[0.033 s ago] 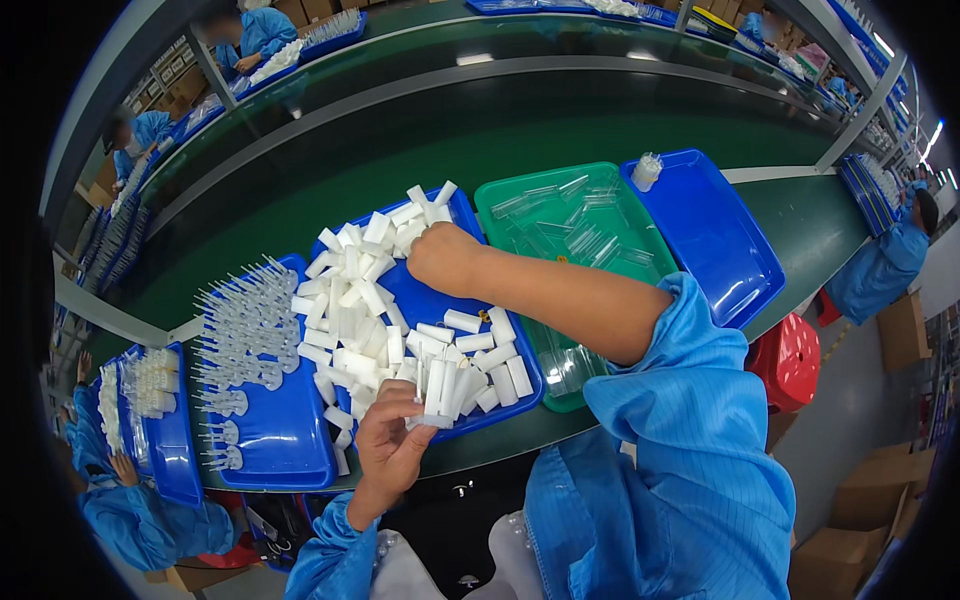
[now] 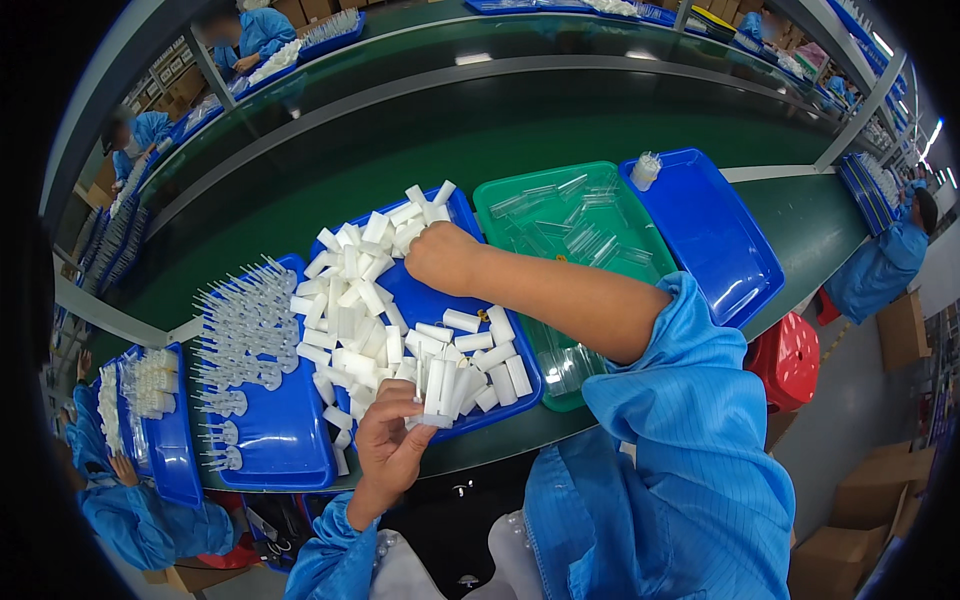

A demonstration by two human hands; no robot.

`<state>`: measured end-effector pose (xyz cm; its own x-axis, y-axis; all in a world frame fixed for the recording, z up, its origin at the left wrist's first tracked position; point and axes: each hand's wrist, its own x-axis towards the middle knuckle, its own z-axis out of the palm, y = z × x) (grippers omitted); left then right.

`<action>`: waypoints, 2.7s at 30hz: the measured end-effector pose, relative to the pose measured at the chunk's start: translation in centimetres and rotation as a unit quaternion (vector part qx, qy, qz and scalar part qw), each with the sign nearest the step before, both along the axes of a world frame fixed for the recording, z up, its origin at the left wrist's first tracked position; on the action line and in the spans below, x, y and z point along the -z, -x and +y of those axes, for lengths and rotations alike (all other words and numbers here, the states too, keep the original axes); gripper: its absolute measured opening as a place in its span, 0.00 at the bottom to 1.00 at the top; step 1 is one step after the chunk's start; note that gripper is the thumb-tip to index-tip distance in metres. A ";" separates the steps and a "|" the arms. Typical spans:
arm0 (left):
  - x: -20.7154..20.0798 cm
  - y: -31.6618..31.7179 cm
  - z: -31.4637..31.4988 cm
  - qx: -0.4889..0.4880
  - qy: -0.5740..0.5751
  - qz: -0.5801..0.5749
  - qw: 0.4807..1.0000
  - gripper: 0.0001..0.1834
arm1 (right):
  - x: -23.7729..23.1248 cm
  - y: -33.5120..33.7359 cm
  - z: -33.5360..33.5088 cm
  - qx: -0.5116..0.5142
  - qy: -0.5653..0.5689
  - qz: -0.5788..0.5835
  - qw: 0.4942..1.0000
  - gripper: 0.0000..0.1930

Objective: The person attaches foam pieces onto plastic holders, slides clear plastic tubes over the foam, secures the bundle with a rubber band, and resumes assembling foam pieces onto another holder.

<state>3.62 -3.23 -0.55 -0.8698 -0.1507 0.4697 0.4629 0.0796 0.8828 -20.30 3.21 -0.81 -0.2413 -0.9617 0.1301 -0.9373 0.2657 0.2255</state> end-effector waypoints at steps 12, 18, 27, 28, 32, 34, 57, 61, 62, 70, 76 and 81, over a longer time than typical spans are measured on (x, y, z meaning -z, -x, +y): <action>-0.9 0.4 -0.5 -0.081 0.172 0.049 0.981 0.14 | -5.7 -5.7 4.3 0.100 0.262 -0.686 0.671 0.16; -1.2 0.6 -0.1 -0.078 0.227 0.072 0.968 0.16 | -7.2 -7.5 6.4 0.111 0.295 -0.738 0.596 0.12; -1.2 0.6 0.4 -0.067 0.251 0.078 0.962 0.19 | -5.8 -8.1 7.3 0.126 0.264 -0.690 0.662 0.12; -1.1 0.5 0.4 -0.066 0.253 0.078 0.962 0.19 | -5.9 -8.2 7.4 0.126 0.264 -0.691 0.661 0.12; -1.0 0.4 0.5 -0.066 0.254 0.081 0.961 0.19 | -6.4 -9.0 7.3 0.134 0.258 -0.679 0.674 0.12; -1.0 0.5 0.5 -0.064 0.253 0.082 0.962 0.19 | -6.4 -9.2 7.2 0.118 0.299 -0.677 0.662 0.13; -1.1 0.5 0.7 -0.089 0.232 0.066 0.966 0.16 | -7.3 -9.5 9.4 0.024 0.246 -0.670 0.700 0.13; -0.7 0.5 0.5 -0.102 0.180 0.072 0.976 0.14 | -7.5 -9.4 9.7 0.031 0.236 -0.688 0.685 0.12; -0.8 0.5 0.6 -0.108 0.175 0.069 0.976 0.14 | -7.6 -9.6 9.7 0.031 0.245 -0.687 0.684 0.12; -0.6 0.2 0.0 -0.097 0.072 -0.001 0.993 0.14 | -7.8 -11.4 9.6 0.054 0.270 -0.676 0.683 0.10; 0.2 0.5 -0.5 -0.047 0.084 0.045 0.994 0.13 | -7.6 -9.2 8.6 -0.005 0.259 -0.644 0.720 0.12; 0.0 0.2 -0.3 -0.048 0.054 0.060 0.996 0.13 | -7.0 -4.3 5.2 0.034 0.223 -0.345 0.911 0.12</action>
